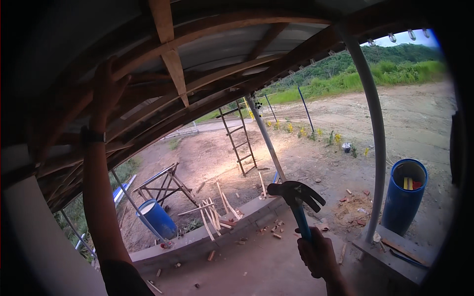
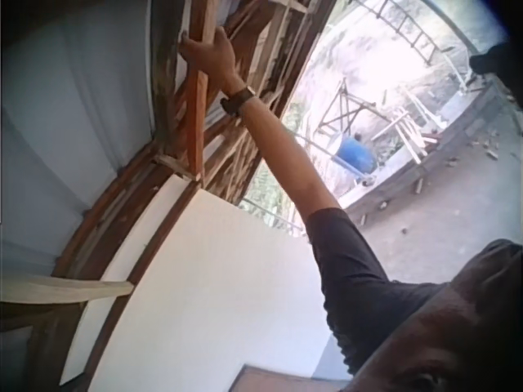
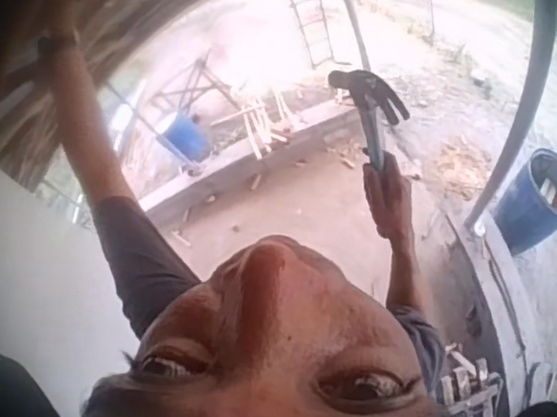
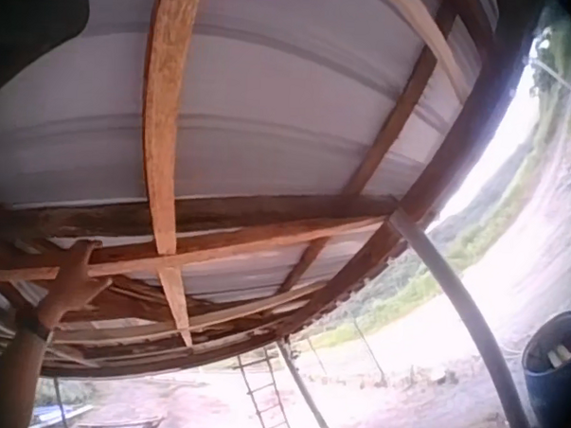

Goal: The person holds a wooden beam against the ceiling structure with one hand and hammers a nail into it using a hammer, securing the rafter to the roof frame.

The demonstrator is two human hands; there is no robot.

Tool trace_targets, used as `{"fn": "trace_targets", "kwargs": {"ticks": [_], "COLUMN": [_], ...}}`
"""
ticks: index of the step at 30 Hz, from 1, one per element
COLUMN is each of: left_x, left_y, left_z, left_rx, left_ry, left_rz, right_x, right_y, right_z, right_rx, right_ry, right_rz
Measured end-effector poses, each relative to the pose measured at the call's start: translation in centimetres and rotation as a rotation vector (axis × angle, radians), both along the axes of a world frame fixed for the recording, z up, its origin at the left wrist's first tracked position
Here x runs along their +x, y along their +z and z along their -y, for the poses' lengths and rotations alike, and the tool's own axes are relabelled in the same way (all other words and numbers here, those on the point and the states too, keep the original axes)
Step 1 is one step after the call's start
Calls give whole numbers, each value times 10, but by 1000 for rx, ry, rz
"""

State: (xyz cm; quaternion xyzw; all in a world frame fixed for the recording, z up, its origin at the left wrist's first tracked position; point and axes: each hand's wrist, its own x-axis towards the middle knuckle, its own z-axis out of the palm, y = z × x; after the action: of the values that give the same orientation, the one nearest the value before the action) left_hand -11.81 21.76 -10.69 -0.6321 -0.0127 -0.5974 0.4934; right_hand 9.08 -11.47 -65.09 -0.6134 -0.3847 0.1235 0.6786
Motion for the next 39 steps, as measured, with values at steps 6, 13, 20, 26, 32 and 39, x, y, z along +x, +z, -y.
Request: {"fn": "trace_targets", "kwargs": {"ticks": [6,13,20,26,32,39], "left_x": [25,92,87,114,120,121], "left_y": [30,16,47,37,32,32], "left_z": [33,166,236,233,235,228], "left_rx": [-288,-324,-385,-333,-269,-120], "left_ry": [-460,-712,-898,-974,-1054,-1118], "left_rz": [-225,-605,-825,-538,-466,-447], "right_x": [22,49,36,35,26,53], "right_y": [9,80,105,78,106,223], "right_z": [-3,-28,-48,-68,-25,14], "right_rx": [51,159,343,339,391,934], "right_ry": [51,116,252,49,-47,145], "right_rz": [59,118,36,187,209,320]}}
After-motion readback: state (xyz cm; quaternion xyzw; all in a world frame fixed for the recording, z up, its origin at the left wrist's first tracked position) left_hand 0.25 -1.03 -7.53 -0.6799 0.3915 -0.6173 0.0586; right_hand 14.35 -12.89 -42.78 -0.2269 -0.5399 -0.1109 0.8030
